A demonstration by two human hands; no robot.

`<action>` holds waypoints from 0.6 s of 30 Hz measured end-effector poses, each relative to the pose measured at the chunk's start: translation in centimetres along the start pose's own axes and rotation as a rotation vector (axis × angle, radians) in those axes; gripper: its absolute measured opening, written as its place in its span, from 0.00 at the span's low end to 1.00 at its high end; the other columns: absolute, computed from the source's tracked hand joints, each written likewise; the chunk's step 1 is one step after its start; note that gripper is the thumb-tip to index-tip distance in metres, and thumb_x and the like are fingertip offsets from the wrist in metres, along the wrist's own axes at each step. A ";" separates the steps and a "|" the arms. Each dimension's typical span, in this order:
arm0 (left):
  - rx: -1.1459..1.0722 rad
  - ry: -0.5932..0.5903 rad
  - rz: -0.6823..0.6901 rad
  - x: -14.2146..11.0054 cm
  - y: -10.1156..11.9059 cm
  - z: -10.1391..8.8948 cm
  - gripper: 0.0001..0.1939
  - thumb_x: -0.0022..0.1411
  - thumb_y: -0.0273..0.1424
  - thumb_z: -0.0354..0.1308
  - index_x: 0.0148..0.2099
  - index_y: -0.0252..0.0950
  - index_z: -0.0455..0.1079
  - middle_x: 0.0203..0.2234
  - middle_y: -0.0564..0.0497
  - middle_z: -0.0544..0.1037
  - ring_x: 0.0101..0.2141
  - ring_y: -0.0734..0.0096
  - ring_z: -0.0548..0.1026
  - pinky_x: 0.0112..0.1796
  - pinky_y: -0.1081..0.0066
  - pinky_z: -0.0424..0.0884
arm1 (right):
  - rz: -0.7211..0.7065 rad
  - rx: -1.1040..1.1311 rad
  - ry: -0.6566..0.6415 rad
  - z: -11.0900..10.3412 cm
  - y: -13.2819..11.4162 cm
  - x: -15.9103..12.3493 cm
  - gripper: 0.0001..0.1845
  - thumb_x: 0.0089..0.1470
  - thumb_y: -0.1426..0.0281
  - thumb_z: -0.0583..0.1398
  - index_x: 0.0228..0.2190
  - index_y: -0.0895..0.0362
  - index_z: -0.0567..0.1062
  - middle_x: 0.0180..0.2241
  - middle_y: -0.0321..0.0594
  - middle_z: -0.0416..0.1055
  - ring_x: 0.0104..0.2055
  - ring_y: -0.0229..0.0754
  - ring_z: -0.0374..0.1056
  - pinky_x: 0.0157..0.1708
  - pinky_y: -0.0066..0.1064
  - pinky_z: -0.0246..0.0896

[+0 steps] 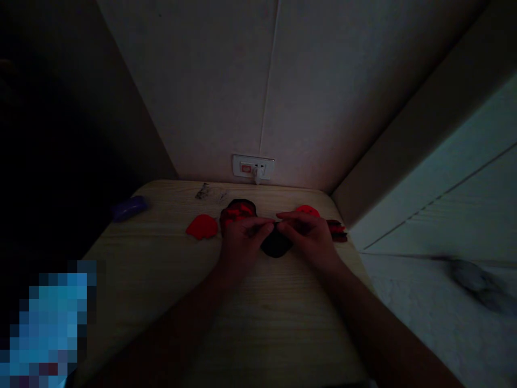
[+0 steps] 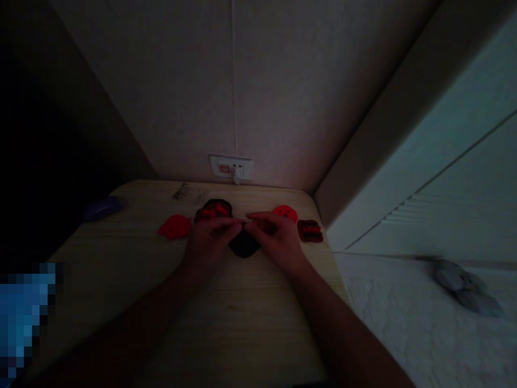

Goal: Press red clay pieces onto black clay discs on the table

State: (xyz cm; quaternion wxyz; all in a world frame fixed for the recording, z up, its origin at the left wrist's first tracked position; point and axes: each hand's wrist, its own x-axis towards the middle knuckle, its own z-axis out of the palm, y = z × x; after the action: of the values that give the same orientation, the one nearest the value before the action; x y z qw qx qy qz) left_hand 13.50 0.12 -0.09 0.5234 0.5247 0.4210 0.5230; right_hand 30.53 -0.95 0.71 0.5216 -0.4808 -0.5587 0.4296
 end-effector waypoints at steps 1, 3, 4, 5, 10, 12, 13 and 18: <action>0.009 0.004 0.006 0.0 -0.1 0.0 0.09 0.57 0.35 0.68 0.38 0.36 0.82 0.33 0.48 0.85 0.35 0.64 0.82 0.39 0.67 0.77 | -0.004 -0.004 -0.014 0.0 0.0 0.0 0.17 0.47 0.60 0.73 0.39 0.51 0.85 0.32 0.39 0.83 0.32 0.43 0.78 0.35 0.34 0.74; 0.014 0.005 0.013 0.0 -0.2 -0.1 0.08 0.58 0.35 0.67 0.38 0.36 0.81 0.33 0.48 0.85 0.35 0.64 0.82 0.39 0.67 0.77 | -0.024 -0.029 -0.037 0.0 -0.1 0.0 0.16 0.47 0.61 0.73 0.39 0.51 0.85 0.34 0.39 0.83 0.35 0.43 0.78 0.37 0.35 0.75; 0.004 0.000 0.013 0.0 -0.2 -0.1 0.08 0.57 0.35 0.67 0.38 0.36 0.81 0.33 0.48 0.85 0.35 0.64 0.82 0.39 0.67 0.77 | -0.036 -0.044 -0.038 -0.1 0.0 0.0 0.14 0.48 0.62 0.73 0.38 0.52 0.85 0.34 0.40 0.83 0.35 0.44 0.78 0.38 0.35 0.75; -0.014 -0.010 0.007 0.0 -0.2 -0.1 0.08 0.57 0.35 0.67 0.38 0.36 0.81 0.33 0.48 0.85 0.35 0.64 0.82 0.39 0.67 0.78 | -0.044 -0.055 -0.032 -0.1 0.0 0.0 0.12 0.48 0.62 0.73 0.36 0.52 0.85 0.34 0.40 0.83 0.35 0.44 0.78 0.37 0.35 0.75; -0.078 -0.060 -0.020 0.1 -0.2 0.1 0.10 0.54 0.32 0.70 0.40 0.35 0.82 0.34 0.47 0.86 0.37 0.63 0.83 0.42 0.65 0.79 | -0.056 -0.028 -0.002 -0.2 0.0 0.2 0.12 0.47 0.62 0.73 0.35 0.52 0.85 0.32 0.39 0.83 0.34 0.43 0.78 0.37 0.35 0.75; -0.067 -0.050 -0.014 0.0 -0.2 0.1 0.09 0.54 0.32 0.70 0.38 0.35 0.82 0.33 0.47 0.86 0.36 0.63 0.83 0.41 0.65 0.79 | -0.072 -0.035 -0.009 -0.2 0.0 0.2 0.11 0.47 0.61 0.73 0.34 0.51 0.85 0.32 0.39 0.83 0.34 0.43 0.78 0.36 0.35 0.74; -0.059 -0.048 -0.012 -0.1 -0.2 0.2 0.09 0.54 0.32 0.70 0.37 0.35 0.81 0.33 0.47 0.86 0.36 0.63 0.83 0.41 0.65 0.79 | -0.076 -0.040 -0.017 -0.2 0.0 0.2 0.10 0.48 0.61 0.73 0.34 0.51 0.85 0.31 0.39 0.83 0.33 0.43 0.77 0.36 0.34 0.73; -0.034 -0.066 0.003 -0.4 -0.4 0.1 0.08 0.56 0.33 0.69 0.38 0.36 0.81 0.33 0.48 0.85 0.35 0.66 0.83 0.39 0.69 0.78 | -0.057 -0.020 -0.042 -0.1 0.4 0.2 0.08 0.52 0.62 0.71 0.34 0.50 0.86 0.31 0.38 0.83 0.33 0.41 0.77 0.35 0.31 0.71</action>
State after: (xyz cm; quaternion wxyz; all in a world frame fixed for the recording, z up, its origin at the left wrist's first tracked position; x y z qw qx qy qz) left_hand 13.58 -0.28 -0.56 0.5452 0.5333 0.3936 0.5132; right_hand 30.65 -0.72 0.32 0.5171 -0.4607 -0.5873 0.4188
